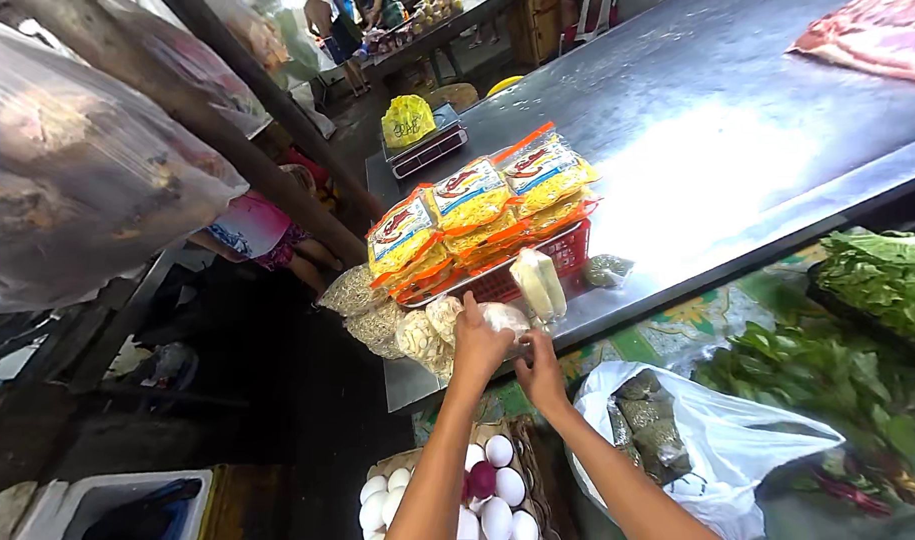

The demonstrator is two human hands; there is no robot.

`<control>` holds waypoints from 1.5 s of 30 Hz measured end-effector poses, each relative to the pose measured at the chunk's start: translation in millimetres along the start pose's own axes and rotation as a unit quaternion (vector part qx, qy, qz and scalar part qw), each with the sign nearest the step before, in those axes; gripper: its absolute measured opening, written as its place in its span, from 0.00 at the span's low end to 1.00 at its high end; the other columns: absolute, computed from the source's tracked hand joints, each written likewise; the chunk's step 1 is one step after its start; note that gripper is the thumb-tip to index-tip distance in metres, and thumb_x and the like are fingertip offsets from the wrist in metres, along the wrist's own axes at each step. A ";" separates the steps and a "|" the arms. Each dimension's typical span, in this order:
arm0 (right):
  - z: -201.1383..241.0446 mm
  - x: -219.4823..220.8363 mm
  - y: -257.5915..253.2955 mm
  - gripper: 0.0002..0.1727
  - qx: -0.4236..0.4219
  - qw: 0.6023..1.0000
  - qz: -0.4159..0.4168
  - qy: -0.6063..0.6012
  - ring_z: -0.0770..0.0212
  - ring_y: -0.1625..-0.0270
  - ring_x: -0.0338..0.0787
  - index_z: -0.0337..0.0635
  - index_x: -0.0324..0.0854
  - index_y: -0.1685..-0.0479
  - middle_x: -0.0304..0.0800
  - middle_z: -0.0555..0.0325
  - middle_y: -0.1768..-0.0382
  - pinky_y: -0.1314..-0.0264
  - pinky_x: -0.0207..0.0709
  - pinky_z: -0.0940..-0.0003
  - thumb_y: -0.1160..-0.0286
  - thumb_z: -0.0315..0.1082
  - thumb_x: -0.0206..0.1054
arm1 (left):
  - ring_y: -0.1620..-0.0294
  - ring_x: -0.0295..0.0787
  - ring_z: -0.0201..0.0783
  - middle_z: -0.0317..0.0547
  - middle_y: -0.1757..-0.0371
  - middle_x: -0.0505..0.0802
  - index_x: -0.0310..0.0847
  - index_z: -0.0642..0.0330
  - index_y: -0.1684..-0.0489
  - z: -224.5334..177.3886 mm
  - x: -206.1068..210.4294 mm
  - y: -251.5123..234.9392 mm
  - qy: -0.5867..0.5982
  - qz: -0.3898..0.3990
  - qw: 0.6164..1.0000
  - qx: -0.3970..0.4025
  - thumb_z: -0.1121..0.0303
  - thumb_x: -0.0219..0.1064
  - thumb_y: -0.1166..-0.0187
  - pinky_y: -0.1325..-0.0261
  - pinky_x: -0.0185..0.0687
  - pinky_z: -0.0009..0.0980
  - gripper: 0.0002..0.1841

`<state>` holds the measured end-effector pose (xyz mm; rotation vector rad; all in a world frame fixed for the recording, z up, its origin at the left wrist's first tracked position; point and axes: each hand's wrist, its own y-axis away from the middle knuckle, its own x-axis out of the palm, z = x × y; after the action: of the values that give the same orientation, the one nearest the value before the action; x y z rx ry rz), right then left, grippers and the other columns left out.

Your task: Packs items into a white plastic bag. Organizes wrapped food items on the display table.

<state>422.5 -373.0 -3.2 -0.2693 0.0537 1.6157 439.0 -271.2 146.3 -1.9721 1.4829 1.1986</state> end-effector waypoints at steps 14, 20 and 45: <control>2.2 -38.2 -4.8 0.44 0.249 0.951 0.154 -0.100 0.50 0.45 0.92 0.45 0.46 0.06 0.87 0.42 0.39 0.42 0.87 0.52 0.25 0.25 0.62 | 0.22 0.79 0.53 0.60 0.13 0.68 0.56 0.61 0.09 43.5 -11.7 37.8 -0.182 0.075 0.964 0.178 0.83 0.72 0.40 0.27 0.82 0.46 0.48; -0.7 -38.6 -0.3 0.52 0.276 0.944 0.138 -0.119 0.49 0.51 0.93 0.45 0.37 0.05 0.88 0.39 0.44 0.46 0.87 0.52 0.26 0.30 0.70 | 0.27 0.81 0.63 0.59 0.15 0.72 0.67 0.55 0.13 36.2 -18.4 27.0 -0.216 0.116 0.927 0.283 0.87 0.66 0.38 0.30 0.81 0.56 0.42; 24.4 -6.9 -53.3 0.34 0.091 0.982 0.167 -0.022 0.53 0.19 0.78 0.38 0.64 0.12 0.78 0.43 0.21 0.15 0.68 0.56 0.21 0.30 0.62 | 0.34 0.86 0.60 0.65 0.23 0.79 0.85 0.56 0.32 -18.0 -12.6 -51.3 -0.208 -0.053 0.977 0.001 0.38 0.56 0.15 0.32 0.80 0.58 0.32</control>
<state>472.1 -371.3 28.8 -0.0845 0.2205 1.9355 492.2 -258.6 157.6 -1.6431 1.1517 1.4493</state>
